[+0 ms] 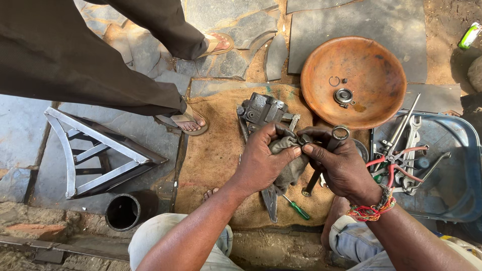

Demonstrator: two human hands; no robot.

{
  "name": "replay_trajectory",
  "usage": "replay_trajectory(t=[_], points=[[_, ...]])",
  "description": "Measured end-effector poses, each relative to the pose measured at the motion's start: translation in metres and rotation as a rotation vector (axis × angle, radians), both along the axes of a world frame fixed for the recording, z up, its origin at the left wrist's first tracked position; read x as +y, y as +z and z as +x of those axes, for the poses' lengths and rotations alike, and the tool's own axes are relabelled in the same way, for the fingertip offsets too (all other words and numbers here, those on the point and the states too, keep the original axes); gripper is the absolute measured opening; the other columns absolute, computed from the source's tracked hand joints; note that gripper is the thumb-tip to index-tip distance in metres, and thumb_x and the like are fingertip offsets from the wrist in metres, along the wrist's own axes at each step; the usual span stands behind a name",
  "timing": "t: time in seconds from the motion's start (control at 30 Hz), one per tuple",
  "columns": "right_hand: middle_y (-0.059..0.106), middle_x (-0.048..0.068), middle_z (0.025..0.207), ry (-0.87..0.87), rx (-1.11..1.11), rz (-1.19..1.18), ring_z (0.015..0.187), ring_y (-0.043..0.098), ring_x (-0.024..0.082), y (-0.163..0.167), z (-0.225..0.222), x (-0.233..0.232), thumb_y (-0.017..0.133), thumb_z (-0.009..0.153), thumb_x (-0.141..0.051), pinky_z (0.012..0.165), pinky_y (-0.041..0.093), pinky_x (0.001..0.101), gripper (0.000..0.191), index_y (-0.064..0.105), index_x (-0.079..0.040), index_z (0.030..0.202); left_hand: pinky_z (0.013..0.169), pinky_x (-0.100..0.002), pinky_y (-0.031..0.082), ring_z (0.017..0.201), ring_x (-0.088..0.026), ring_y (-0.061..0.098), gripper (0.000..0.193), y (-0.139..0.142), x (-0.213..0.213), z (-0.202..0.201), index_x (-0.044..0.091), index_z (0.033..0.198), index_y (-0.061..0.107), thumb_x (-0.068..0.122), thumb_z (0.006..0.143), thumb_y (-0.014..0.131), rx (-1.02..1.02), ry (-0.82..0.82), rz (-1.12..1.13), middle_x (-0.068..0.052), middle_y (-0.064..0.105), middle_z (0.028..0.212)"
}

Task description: The person wipes a metal mechanical housing with a cloth, inserts a cylindrical internal component, and uses a wrench and a screwdriver to tighten fasteners on the assembly.

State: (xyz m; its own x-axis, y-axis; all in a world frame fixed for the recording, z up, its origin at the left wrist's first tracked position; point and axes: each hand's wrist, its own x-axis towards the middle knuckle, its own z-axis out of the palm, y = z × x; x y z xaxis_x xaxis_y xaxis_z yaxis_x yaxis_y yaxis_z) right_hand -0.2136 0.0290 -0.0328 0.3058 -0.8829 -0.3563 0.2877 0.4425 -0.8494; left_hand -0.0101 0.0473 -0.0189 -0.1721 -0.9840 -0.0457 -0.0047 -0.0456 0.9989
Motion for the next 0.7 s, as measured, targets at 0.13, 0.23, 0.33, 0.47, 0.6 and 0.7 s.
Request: replay_trajectory(t=[0.13, 0.23, 0.33, 0.47, 0.6, 0.7], points=[[0.065, 0.001, 0.087, 0.006, 0.177, -0.208, 0.066, 0.052, 0.005, 0.01, -0.001, -0.001, 0.07, 0.096, -0.005, 0.053, 0.043, 0.0222, 0.027, 0.067, 0.0, 0.122, 0.083, -0.029, 0.058, 0.092, -0.01, 0.066, 0.028, 0.008, -0.004, 0.001, 0.007, 0.109, 0.058, 0.013, 0.089, 0.078, -0.113, 0.115, 0.023, -0.002, 0.065, 0.098], [0.067, 0.0, 0.089, -0.03, 0.309, -0.329, 0.069, 0.056, 0.004, 0.021, 0.0, -0.009, 0.068, 0.097, -0.006, 0.055, 0.047, 0.0229, 0.025, 0.066, -0.002, 0.121, 0.084, -0.029, 0.058, 0.091, -0.011, 0.067, 0.025, 0.017, -0.016, 0.013, 0.007, 0.11, 0.06, 0.014, 0.092, 0.076, -0.054, 0.22, -0.062, -0.004, 0.069, 0.098], [0.072, -0.001, 0.093, -0.002, 0.445, -0.306, 0.066, 0.058, 0.006, 0.029, 0.0, -0.012, 0.068, 0.092, -0.006, 0.05, 0.05, 0.0259, 0.027, 0.067, -0.004, 0.119, 0.084, -0.03, 0.06, 0.092, -0.012, 0.069, 0.021, 0.02, -0.02, 0.02, 0.005, 0.109, 0.065, 0.013, 0.092, 0.076, 0.177, 0.191, 0.013, -0.005, 0.072, 0.101], [0.074, 0.003, 0.088, 0.078, 0.675, -0.234, 0.066, 0.057, 0.008, 0.023, 0.004, -0.009, 0.077, 0.089, -0.006, 0.054, 0.051, 0.0282, 0.026, 0.074, -0.003, 0.115, 0.086, -0.027, 0.058, 0.095, -0.009, 0.067, 0.025, 0.01, -0.012, 0.008, 0.006, 0.116, 0.066, 0.011, 0.093, 0.074, 0.191, 0.094, 0.033, -0.002, 0.07, 0.105], [0.072, -0.001, 0.095, -0.047, 0.254, -0.285, 0.082, 0.067, 0.004, 0.005, 0.007, -0.004, 0.077, 0.085, -0.005, 0.073, 0.058, 0.0224, 0.03, 0.065, -0.001, 0.113, 0.083, -0.026, 0.057, 0.092, -0.008, 0.066, 0.025, -0.001, -0.008, -0.006, 0.004, 0.115, 0.066, 0.009, 0.092, 0.076, -0.036, 0.079, -0.082, -0.004, 0.072, 0.1], [0.065, 0.0, 0.08, -0.062, 0.155, 0.022, 0.059, 0.047, 0.006, -0.008, 0.005, -0.001, 0.078, 0.086, -0.005, 0.05, 0.037, 0.0234, 0.025, 0.069, 0.0, 0.109, 0.081, -0.028, 0.058, 0.09, -0.009, 0.066, 0.019, -0.005, -0.008, -0.011, 0.002, 0.11, 0.067, 0.009, 0.094, 0.077, -0.032, 0.096, -0.076, -0.006, 0.071, 0.098]])
